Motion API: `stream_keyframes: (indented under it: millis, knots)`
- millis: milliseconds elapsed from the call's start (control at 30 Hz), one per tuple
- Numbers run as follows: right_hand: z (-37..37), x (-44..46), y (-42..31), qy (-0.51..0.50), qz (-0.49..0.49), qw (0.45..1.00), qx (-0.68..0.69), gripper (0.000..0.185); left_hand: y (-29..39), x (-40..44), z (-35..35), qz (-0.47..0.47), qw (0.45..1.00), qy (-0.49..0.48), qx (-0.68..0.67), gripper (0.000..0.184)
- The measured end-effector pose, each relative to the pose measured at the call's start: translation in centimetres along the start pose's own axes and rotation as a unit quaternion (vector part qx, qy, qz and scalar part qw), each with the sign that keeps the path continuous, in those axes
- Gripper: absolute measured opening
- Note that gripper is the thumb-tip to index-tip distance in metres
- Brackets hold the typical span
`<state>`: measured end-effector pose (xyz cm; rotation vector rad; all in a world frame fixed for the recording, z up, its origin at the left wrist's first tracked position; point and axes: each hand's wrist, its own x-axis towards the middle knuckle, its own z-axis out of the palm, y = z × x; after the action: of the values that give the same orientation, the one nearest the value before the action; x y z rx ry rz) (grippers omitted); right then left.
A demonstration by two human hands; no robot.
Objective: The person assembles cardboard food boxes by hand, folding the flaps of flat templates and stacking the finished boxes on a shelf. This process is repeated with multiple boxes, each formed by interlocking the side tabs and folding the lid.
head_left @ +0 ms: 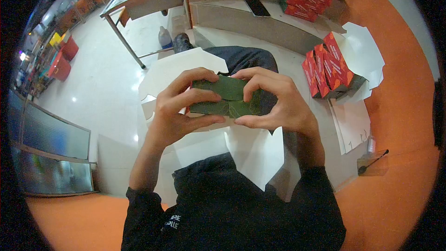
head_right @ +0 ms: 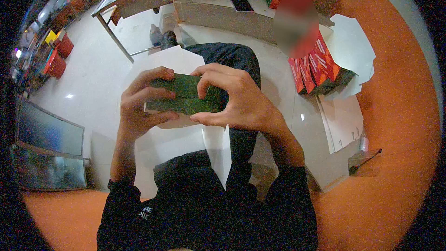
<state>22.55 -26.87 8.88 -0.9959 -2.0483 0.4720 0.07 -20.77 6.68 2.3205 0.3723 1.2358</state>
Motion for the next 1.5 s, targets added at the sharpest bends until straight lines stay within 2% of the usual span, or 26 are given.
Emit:
stream_keyframes:
  millis: [300,800,900,1100,1300,1500]
  knots:
    - [0.0,-0.1,-0.3,-0.009,0.017,1.0,0.008,0.032,-0.9,0.1,0.6,0.042,0.998,0.011,-0.044,0.034]
    - [0.6,0.0,-0.6,-0.008,0.02,0.999,-0.026,0.032,-1.1,-0.2,0.4,0.038,0.995,-0.011,-0.097,0.025]
    - [0.3,0.1,-0.3,-0.002,0.064,0.997,-0.038,0.034,-0.7,0.0,1.1,0.052,0.994,-0.017,-0.09,0.026]
    - [-0.2,0.3,0.2,-0.027,0.006,1.0,-0.006,0.042,-1.0,-0.1,0.6,0.034,0.995,0.006,-0.093,0.027]
    - [-0.5,0.2,0.2,-0.037,0.011,0.999,-0.001,0.048,-1.5,0.0,0.7,0.045,0.992,0.021,-0.112,0.027]
    - [-0.8,0.3,-0.4,-0.03,0.066,0.997,0.003,0.051,-1.3,0.3,0.9,0.049,0.99,0.039,-0.123,0.028]
